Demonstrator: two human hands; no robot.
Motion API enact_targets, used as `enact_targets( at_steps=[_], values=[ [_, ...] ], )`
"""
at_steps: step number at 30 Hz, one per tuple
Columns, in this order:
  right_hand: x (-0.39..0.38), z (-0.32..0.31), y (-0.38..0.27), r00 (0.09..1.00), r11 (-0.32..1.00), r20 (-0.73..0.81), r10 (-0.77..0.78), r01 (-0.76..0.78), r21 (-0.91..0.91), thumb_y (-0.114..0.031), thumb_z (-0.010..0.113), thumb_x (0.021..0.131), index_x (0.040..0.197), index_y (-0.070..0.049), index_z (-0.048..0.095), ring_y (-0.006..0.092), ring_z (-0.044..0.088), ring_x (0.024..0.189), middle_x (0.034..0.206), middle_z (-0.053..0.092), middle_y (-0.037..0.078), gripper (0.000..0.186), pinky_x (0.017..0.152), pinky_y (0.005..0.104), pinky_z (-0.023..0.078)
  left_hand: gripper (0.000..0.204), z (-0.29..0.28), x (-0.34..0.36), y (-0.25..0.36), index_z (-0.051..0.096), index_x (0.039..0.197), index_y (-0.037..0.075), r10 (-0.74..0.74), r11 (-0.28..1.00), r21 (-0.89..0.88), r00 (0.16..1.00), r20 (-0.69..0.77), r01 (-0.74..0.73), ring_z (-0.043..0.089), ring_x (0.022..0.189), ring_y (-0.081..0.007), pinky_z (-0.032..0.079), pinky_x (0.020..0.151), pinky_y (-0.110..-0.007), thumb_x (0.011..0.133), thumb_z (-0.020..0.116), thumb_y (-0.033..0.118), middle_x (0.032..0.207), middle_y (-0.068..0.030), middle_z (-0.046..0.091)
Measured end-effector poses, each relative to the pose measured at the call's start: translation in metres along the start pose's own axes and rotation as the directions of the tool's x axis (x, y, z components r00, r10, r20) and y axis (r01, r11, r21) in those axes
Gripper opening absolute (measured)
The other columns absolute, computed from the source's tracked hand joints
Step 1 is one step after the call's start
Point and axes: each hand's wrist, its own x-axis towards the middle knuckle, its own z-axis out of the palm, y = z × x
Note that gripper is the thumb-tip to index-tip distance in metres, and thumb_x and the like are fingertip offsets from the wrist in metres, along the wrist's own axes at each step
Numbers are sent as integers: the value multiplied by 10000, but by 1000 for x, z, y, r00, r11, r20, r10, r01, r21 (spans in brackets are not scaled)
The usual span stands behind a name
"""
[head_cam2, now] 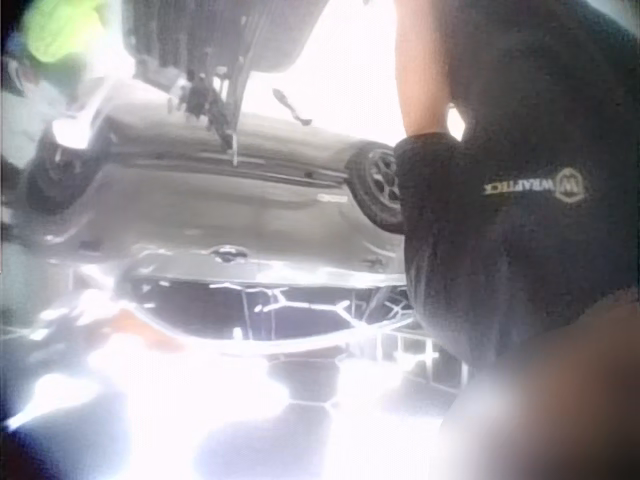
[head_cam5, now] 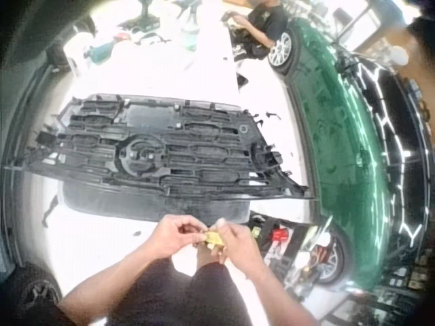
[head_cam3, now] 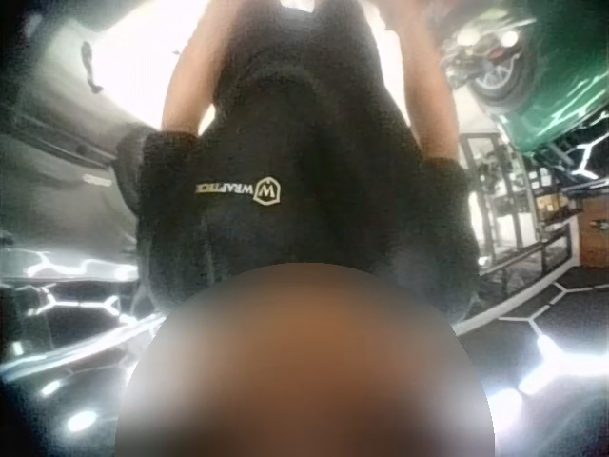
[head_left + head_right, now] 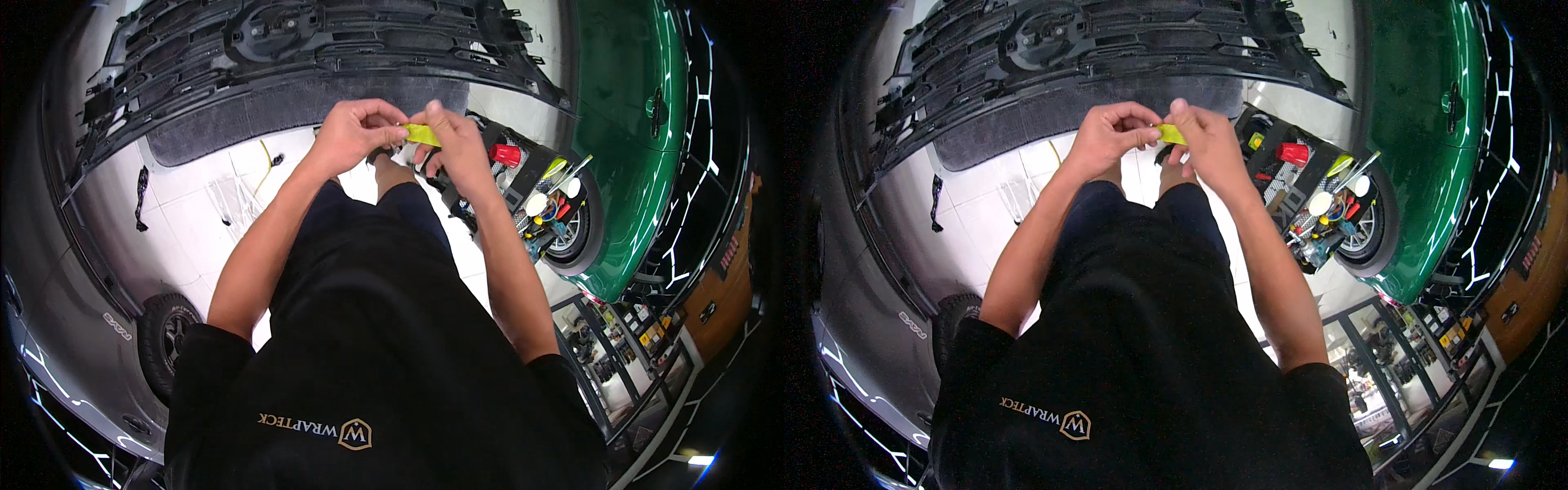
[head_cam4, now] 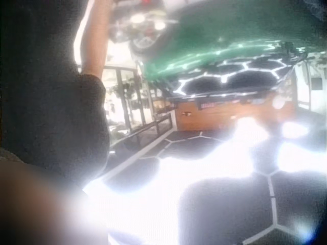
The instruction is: The person works on a detached black car bumper placed on a white table. They handle a small yellow piece, then use a screwdriver to pry and adjust clips and fasteners on the bumper. The person also picks up and sets down a power drill and other tools from a nearby tool cart.
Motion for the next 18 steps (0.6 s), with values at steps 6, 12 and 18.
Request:
enact_targets(
  at_steps=[6, 12, 18],
  values=[
    [5, -8, -5, 986, 984, 163, 18, 12, -179, -172, 678, 1041, 1109, 42, 702, 98, 657, 665, 868, 716, 76, 226, 515, 227, 506, 165, 5, -13, 12, 725, 1111, -24, -42, 991, -131, 999, -10, 41, 691, 829, -123, 558, 764, -276, 984, 739, 80, 930, -68, 739],
    [-7, -4, 11, 962, 908, 259, -86, -31, 417, -163, 665, 1052, 1096, 18, 711, 78, 637, 658, 837, 698, 49, 192, 552, 206, 494, 189, 13, -25, 12, 716, 1140, -36, 29, 901, -433, 1000, 12, -21, 663, 839, -116, 550, 779, -262, 1017, 704, 107, 972, -77, 728],
    [-10, -1, 20, 957, 868, 260, -125, -22, 496, -174, 676, 1048, 1098, 21, 711, 83, 631, 656, 823, 687, 48, 205, 547, 208, 491, 187, 8, -25, 12, 715, 1152, -16, -5, 836, -546, 994, 110, 64, 654, 857, -119, 544, 785, -268, 1019, 704, 114, 994, -75, 721]
  ],
)
